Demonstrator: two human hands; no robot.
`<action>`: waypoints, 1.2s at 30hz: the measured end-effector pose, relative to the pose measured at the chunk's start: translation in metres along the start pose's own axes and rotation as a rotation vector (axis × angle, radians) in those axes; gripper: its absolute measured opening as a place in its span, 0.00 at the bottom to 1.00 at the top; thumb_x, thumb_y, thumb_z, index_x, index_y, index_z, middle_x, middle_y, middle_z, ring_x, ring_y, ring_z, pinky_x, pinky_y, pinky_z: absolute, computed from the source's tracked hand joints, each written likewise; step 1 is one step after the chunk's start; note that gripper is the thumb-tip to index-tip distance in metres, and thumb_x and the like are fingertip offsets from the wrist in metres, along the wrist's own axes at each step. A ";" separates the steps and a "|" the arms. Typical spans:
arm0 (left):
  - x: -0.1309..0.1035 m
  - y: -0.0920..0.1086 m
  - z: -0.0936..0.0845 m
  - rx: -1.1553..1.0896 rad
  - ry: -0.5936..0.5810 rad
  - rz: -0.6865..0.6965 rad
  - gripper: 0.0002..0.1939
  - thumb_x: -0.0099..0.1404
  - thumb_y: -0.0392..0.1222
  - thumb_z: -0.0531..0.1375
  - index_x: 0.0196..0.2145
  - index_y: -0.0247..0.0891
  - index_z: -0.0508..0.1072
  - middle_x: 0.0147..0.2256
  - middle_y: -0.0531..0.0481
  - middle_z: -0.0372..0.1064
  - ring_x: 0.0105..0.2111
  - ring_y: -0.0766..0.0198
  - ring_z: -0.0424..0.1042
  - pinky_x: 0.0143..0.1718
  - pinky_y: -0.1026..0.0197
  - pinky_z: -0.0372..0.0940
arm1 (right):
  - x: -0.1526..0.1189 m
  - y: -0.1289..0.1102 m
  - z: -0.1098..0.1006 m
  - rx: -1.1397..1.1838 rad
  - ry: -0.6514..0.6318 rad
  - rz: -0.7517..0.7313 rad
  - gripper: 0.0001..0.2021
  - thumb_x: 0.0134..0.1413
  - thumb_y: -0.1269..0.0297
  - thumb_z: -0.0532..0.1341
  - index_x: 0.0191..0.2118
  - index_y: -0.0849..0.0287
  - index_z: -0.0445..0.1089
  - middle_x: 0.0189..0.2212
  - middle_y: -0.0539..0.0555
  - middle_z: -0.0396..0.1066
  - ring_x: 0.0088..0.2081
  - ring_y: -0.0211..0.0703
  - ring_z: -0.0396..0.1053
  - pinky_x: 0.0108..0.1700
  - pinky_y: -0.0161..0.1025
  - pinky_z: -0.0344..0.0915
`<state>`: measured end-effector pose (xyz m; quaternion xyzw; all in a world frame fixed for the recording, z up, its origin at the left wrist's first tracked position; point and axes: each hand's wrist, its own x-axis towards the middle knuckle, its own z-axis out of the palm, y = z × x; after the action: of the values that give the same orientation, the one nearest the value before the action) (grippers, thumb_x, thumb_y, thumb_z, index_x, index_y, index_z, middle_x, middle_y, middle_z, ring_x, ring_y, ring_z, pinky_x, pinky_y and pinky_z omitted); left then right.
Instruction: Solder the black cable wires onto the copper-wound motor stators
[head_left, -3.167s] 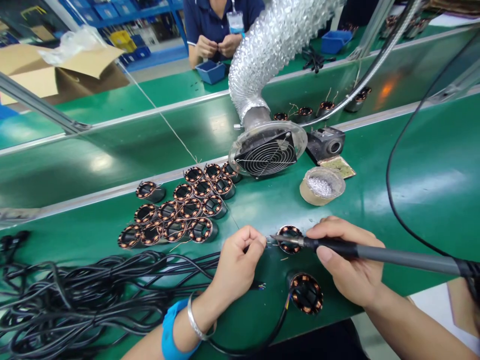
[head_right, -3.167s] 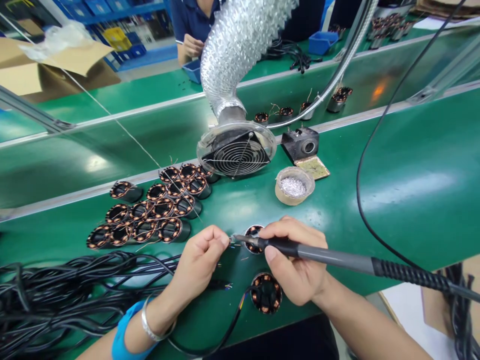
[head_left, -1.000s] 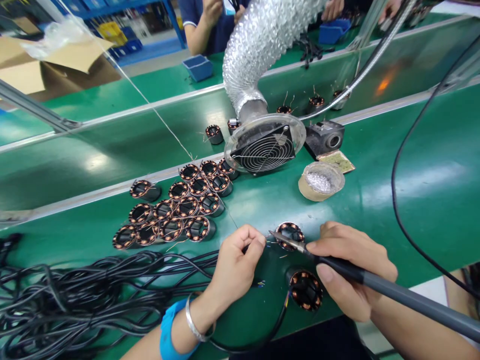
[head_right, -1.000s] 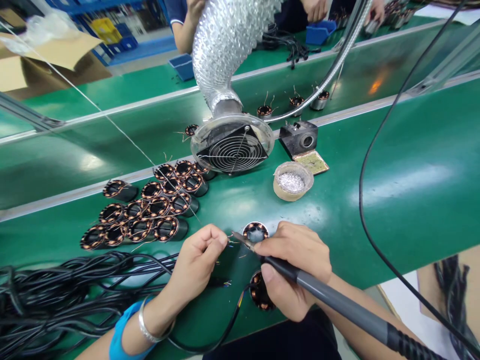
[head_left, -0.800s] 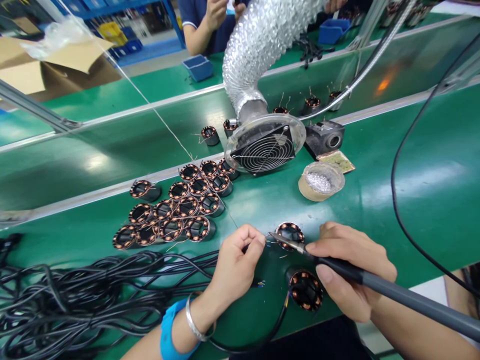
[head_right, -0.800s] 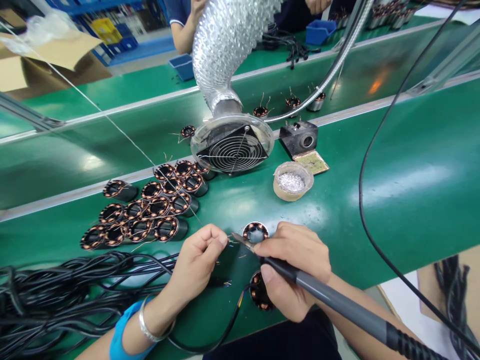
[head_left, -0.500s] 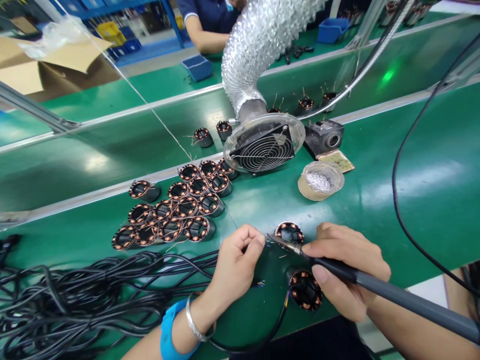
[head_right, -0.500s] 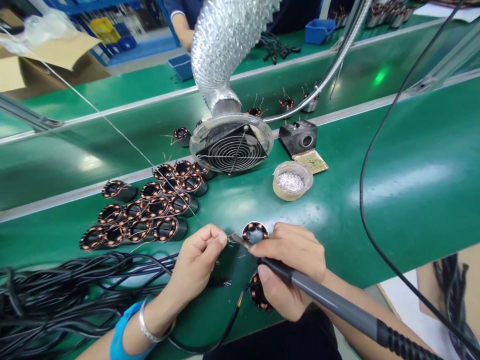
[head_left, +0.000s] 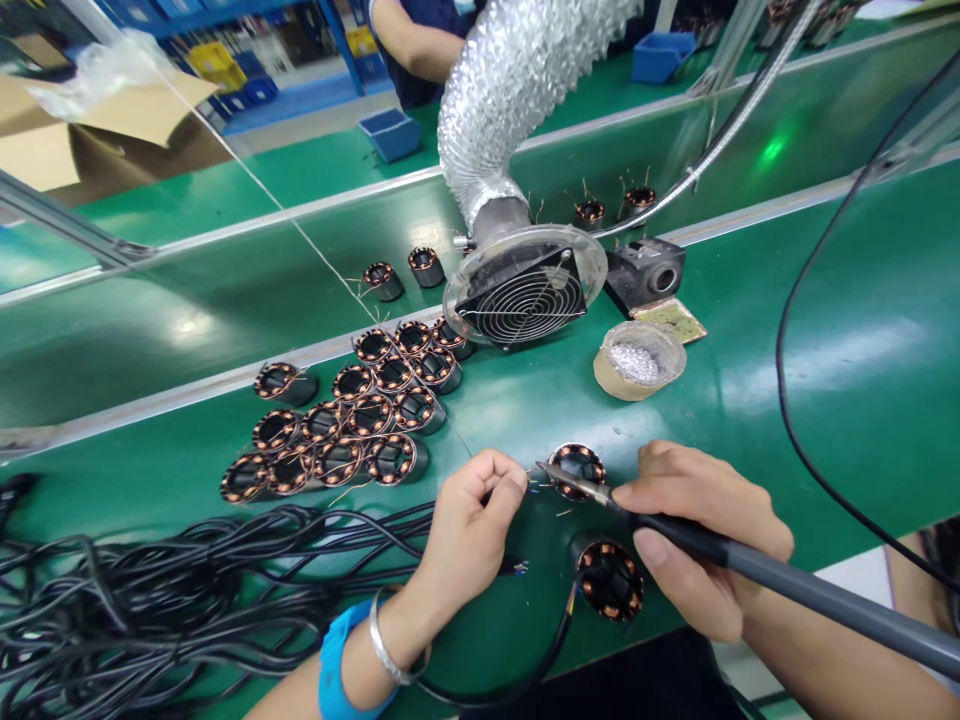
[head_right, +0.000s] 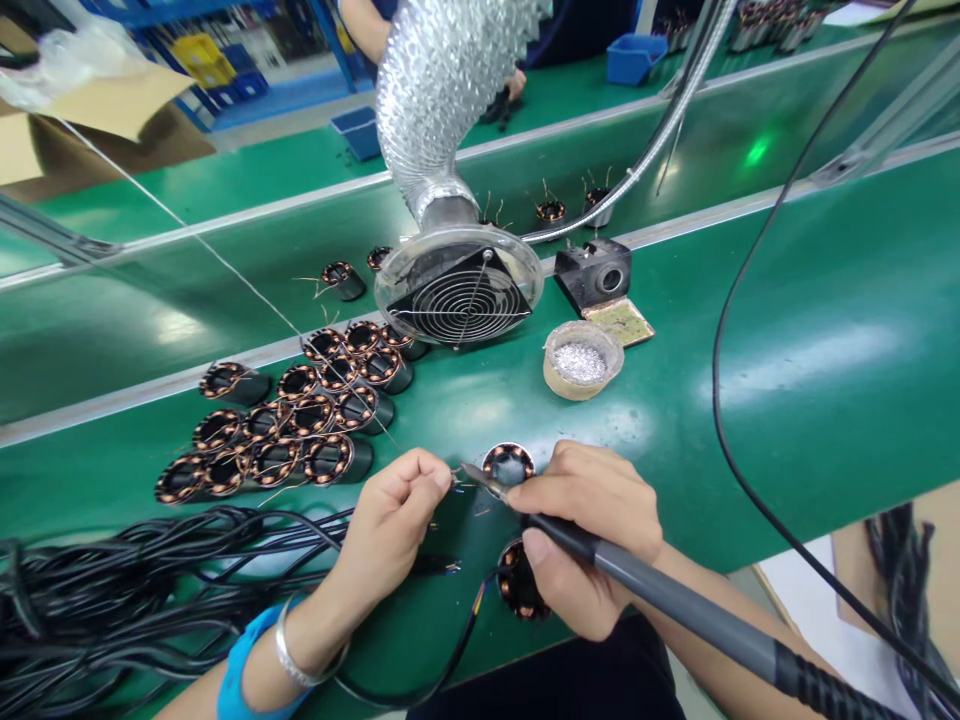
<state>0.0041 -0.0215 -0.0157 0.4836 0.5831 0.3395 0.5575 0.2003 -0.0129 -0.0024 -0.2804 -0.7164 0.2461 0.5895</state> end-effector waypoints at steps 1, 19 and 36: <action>0.000 0.000 0.000 -0.001 0.000 0.000 0.12 0.65 0.46 0.55 0.26 0.38 0.64 0.19 0.60 0.51 0.19 0.71 0.49 0.20 0.68 0.47 | 0.000 0.000 0.000 0.003 0.006 -0.002 0.14 0.44 0.76 0.57 0.39 0.64 0.73 0.21 0.50 0.65 0.20 0.37 0.63 0.23 0.38 0.59; 0.000 0.002 0.000 -0.028 0.012 0.001 0.13 0.65 0.46 0.55 0.25 0.38 0.64 0.18 0.61 0.49 0.19 0.71 0.47 0.20 0.67 0.45 | 0.003 0.006 -0.001 -0.068 0.016 -0.044 0.19 0.46 0.76 0.58 0.46 0.61 0.73 0.25 0.52 0.68 0.24 0.40 0.66 0.24 0.39 0.63; -0.006 -0.001 -0.002 0.005 -0.019 0.130 0.13 0.68 0.45 0.55 0.27 0.37 0.67 0.20 0.59 0.56 0.20 0.70 0.51 0.22 0.67 0.50 | 0.019 0.022 0.021 -0.211 -0.532 -0.002 0.13 0.58 0.77 0.56 0.46 0.57 0.70 0.28 0.49 0.71 0.28 0.36 0.66 0.30 0.33 0.62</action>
<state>0.0014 -0.0271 -0.0142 0.5252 0.5461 0.3687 0.5386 0.1790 0.0151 -0.0081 -0.2648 -0.8680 0.2346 0.3486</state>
